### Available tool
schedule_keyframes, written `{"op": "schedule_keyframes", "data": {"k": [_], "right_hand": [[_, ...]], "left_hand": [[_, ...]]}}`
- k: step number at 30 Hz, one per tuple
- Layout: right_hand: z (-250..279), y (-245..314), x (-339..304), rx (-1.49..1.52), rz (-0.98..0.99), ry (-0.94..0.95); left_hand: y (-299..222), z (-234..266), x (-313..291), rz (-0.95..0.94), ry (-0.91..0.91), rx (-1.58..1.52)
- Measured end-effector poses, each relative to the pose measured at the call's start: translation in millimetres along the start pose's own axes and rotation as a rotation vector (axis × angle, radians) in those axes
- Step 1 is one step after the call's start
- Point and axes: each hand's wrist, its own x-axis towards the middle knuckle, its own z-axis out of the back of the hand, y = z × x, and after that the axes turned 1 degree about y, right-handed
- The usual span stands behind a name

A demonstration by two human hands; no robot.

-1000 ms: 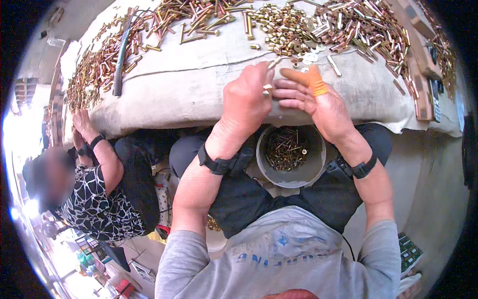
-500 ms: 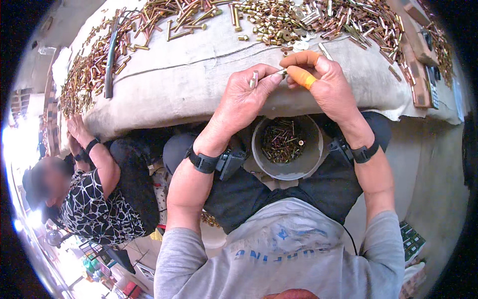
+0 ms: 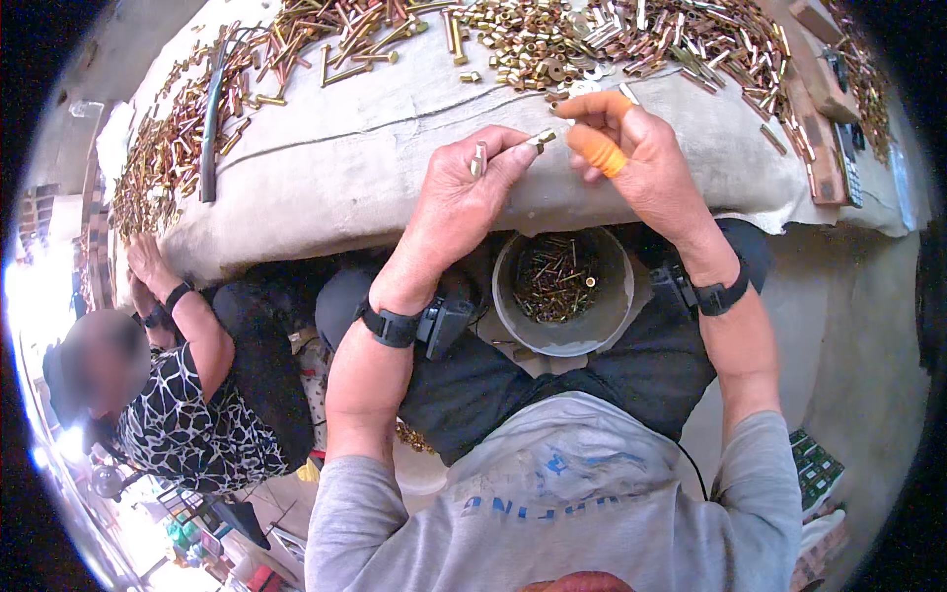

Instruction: Slide washers and sleeves onto long metal bolts in a repetitive manual assembly task.

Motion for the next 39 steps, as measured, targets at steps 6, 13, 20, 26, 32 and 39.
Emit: {"op": "schedule_keyframes", "data": {"k": [6, 13, 20, 26, 32, 39], "right_hand": [[14, 2, 1, -0.175, -0.011, 0.197], [56, -21, 21, -1.002, 0.255, -0.334], [45, -21, 22, -0.901, 0.2, -0.297], [36, -28, 34, -0.813, 0.206, -0.248], [14, -33, 52, -0.983, 0.126, -0.247], [29, -24, 43, -0.902, 0.136, -0.135]], "left_hand": [[5, -16, -9, -0.346, -0.021, 0.298], [11, -24, -8, -0.44, 0.041, 0.411], [1, -25, -9, -0.23, 0.143, 0.372], [7, -24, -5, -0.127, 0.104, 0.233], [11, -22, -1, -0.151, 0.093, 0.102], [11, -12, 0, -0.09, 0.029, -0.004]]}}
